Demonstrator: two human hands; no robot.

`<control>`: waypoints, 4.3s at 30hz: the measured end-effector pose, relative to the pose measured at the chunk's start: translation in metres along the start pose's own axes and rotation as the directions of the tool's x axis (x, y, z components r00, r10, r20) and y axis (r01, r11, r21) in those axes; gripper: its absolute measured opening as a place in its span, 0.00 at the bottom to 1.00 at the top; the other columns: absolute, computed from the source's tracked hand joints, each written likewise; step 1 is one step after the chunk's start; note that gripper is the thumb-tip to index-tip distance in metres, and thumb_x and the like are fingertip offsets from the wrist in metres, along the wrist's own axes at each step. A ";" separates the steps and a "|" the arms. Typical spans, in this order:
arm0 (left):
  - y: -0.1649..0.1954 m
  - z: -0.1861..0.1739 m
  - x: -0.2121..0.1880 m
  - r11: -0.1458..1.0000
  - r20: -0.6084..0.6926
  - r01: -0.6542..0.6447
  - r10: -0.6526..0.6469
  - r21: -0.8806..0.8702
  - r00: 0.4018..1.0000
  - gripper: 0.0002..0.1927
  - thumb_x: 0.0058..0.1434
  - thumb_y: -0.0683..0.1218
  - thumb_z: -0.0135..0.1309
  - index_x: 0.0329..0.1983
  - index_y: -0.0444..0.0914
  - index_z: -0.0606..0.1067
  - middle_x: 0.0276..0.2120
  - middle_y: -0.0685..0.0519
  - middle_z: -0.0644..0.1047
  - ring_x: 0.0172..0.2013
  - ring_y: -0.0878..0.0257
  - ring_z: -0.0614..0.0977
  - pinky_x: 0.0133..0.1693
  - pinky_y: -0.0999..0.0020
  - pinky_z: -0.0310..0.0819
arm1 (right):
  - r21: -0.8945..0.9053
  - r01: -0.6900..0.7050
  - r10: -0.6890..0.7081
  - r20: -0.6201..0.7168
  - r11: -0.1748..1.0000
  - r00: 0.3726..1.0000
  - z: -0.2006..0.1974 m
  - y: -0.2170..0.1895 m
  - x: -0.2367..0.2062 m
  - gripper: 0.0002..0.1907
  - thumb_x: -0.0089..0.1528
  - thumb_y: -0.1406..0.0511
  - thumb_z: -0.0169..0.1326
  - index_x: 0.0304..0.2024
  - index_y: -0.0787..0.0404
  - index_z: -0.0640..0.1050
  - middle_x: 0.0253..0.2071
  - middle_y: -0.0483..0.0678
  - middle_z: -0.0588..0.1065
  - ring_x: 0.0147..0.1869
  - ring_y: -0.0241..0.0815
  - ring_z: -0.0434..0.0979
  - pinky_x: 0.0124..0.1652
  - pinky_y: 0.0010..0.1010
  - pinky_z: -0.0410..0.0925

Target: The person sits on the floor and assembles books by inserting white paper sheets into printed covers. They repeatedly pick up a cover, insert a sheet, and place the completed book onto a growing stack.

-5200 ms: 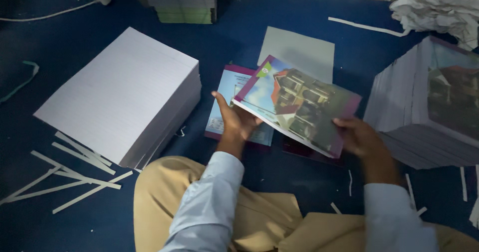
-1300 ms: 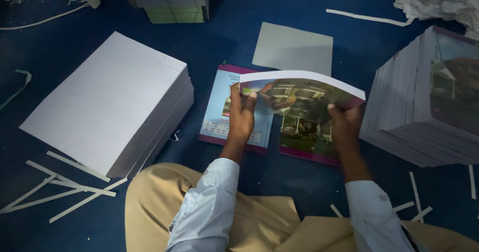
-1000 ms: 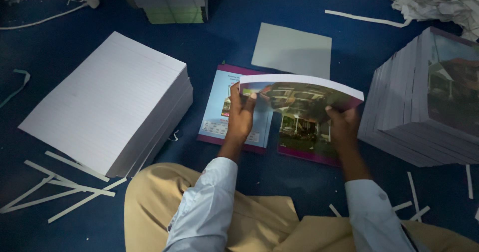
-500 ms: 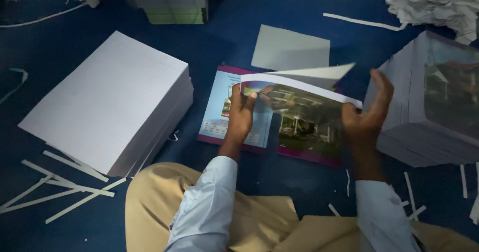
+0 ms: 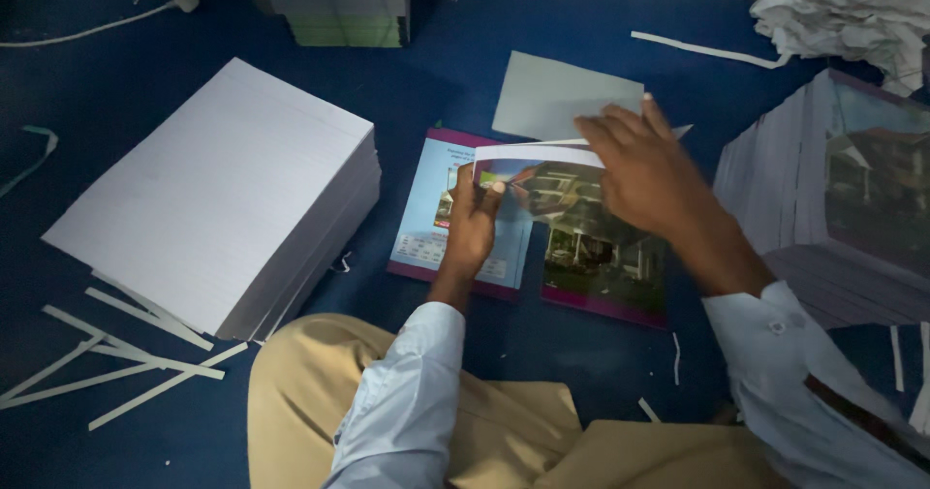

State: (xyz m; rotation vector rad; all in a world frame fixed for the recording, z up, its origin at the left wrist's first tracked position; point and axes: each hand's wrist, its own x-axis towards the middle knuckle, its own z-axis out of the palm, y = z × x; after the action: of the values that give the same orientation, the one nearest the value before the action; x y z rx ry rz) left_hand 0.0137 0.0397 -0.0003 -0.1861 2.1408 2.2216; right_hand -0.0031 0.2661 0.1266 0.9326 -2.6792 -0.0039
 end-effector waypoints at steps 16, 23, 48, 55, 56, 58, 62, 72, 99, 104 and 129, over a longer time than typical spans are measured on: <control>0.011 -0.002 -0.006 0.998 0.011 0.055 -0.055 0.006 0.998 0.34 0.67 0.62 0.46 0.74 0.51 0.55 0.66 0.37 0.66 0.66 0.39 0.67 0.61 0.37 0.64 | 0.091 -0.281 0.214 0.443 0.956 0.871 -0.009 -0.019 0.039 0.23 0.58 0.61 0.63 0.53 0.59 0.72 0.45 0.57 0.78 0.52 0.54 0.80 0.52 0.45 0.71; 0.010 -0.004 -0.007 0.999 -0.003 -0.028 0.028 0.021 1.000 0.33 0.67 0.61 0.47 0.74 0.49 0.58 0.65 0.38 0.66 0.67 0.40 0.67 0.62 0.38 0.63 | 0.086 -0.325 0.212 0.599 0.942 0.772 -0.015 -0.022 0.051 0.18 0.60 0.60 0.60 0.52 0.55 0.79 0.42 0.55 0.82 0.45 0.53 0.83 0.47 0.45 0.73; -0.018 0.020 0.018 0.888 0.200 0.025 0.076 -0.459 0.977 0.20 0.67 0.44 0.57 0.61 0.34 0.72 0.46 0.48 0.79 0.45 0.59 0.78 0.49 0.63 0.73 | 0.851 -0.479 0.432 0.357 0.215 0.828 0.004 0.038 -0.027 0.20 0.59 0.65 0.63 0.53 0.62 0.78 0.44 0.51 0.82 0.44 0.38 0.83 0.45 0.34 0.77; 0.011 0.027 0.002 0.905 0.014 -0.305 0.324 -0.296 0.946 0.13 0.69 0.41 0.53 0.55 0.34 0.72 0.44 0.52 0.80 0.44 0.66 0.79 0.49 0.68 0.74 | 0.887 -0.426 0.508 0.288 0.178 0.811 0.026 0.028 -0.052 0.15 0.63 0.63 0.60 0.50 0.63 0.77 0.44 0.52 0.81 0.47 0.41 0.83 0.47 0.37 0.78; 0.015 0.028 0.000 0.889 -0.001 -0.356 0.372 -0.286 0.928 0.13 0.69 0.41 0.52 0.56 0.35 0.72 0.45 0.52 0.80 0.46 0.66 0.80 0.51 0.68 0.73 | 0.888 -0.407 0.518 0.250 0.213 0.818 0.028 0.026 -0.054 0.15 0.64 0.63 0.61 0.50 0.64 0.77 0.44 0.53 0.81 0.47 0.42 0.83 0.48 0.37 0.78; 0.021 0.029 -0.006 0.915 -0.030 -0.361 0.362 -0.181 0.932 0.13 0.70 0.41 0.53 0.56 0.35 0.71 0.42 0.50 0.80 0.44 0.64 0.79 0.49 0.67 0.73 | 0.876 -0.475 0.628 0.323 0.084 0.708 0.036 0.016 -0.056 0.19 0.61 0.63 0.60 0.53 0.61 0.75 0.44 0.52 0.80 0.45 0.42 0.83 0.45 0.38 0.77; 0.027 0.027 -0.010 0.937 -0.052 -0.348 0.346 -0.031 0.937 0.12 0.73 0.44 0.52 0.57 0.37 0.70 0.45 0.49 0.80 0.49 0.62 0.80 0.53 0.65 0.73 | 0.910 -0.415 0.720 0.289 -0.001 0.631 0.052 -0.001 -0.058 0.20 0.61 0.64 0.61 0.54 0.64 0.74 0.44 0.52 0.79 0.47 0.42 0.83 0.48 0.37 0.78; 0.015 0.028 -0.003 0.945 0.044 -0.327 0.325 0.029 0.945 0.16 0.73 0.48 0.47 0.61 0.38 0.67 0.50 0.45 0.78 0.54 0.56 0.80 0.56 0.58 0.73 | 0.929 -0.370 0.811 0.206 0.014 0.548 0.080 -0.017 -0.068 0.23 0.60 0.65 0.62 0.55 0.67 0.73 0.46 0.57 0.80 0.48 0.47 0.84 0.47 0.36 0.79; 0.009 0.037 -0.004 0.970 0.045 -0.238 0.236 0.038 0.971 0.26 0.72 0.59 0.42 0.66 0.38 0.61 0.57 0.39 0.72 0.59 0.47 0.75 0.59 0.51 0.69 | 0.937 -0.350 0.851 0.186 -0.003 0.490 0.123 -0.018 -0.080 0.34 0.64 0.64 0.57 0.70 0.64 0.61 0.57 0.57 0.74 0.58 0.46 0.79 0.55 0.38 0.75; 0.008 0.038 -0.007 0.941 0.008 -0.335 0.335 0.053 0.942 0.25 0.75 0.57 0.43 0.66 0.38 0.61 0.57 0.39 0.72 0.60 0.48 0.75 0.60 0.51 0.68 | 0.985 -0.159 0.820 0.040 0.063 0.571 0.126 -0.021 -0.073 0.40 0.66 0.65 0.56 0.74 0.64 0.50 0.62 0.60 0.70 0.63 0.49 0.75 0.61 0.40 0.73; 0.012 0.036 -0.013 0.959 0.034 -0.282 0.281 0.008 0.959 0.23 0.74 0.54 0.44 0.66 0.37 0.61 0.56 0.39 0.74 0.58 0.50 0.76 0.59 0.53 0.71 | 0.929 -0.367 0.824 0.167 0.053 0.542 0.109 -0.025 -0.074 0.41 0.65 0.66 0.54 0.75 0.59 0.49 0.63 0.61 0.70 0.64 0.50 0.76 0.59 0.41 0.73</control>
State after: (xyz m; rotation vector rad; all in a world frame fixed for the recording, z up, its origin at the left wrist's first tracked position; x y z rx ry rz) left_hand 0.0229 0.0758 0.0144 0.1660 2.2895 2.3329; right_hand 0.0360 0.2808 -0.0011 -0.2708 -2.1967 1.8466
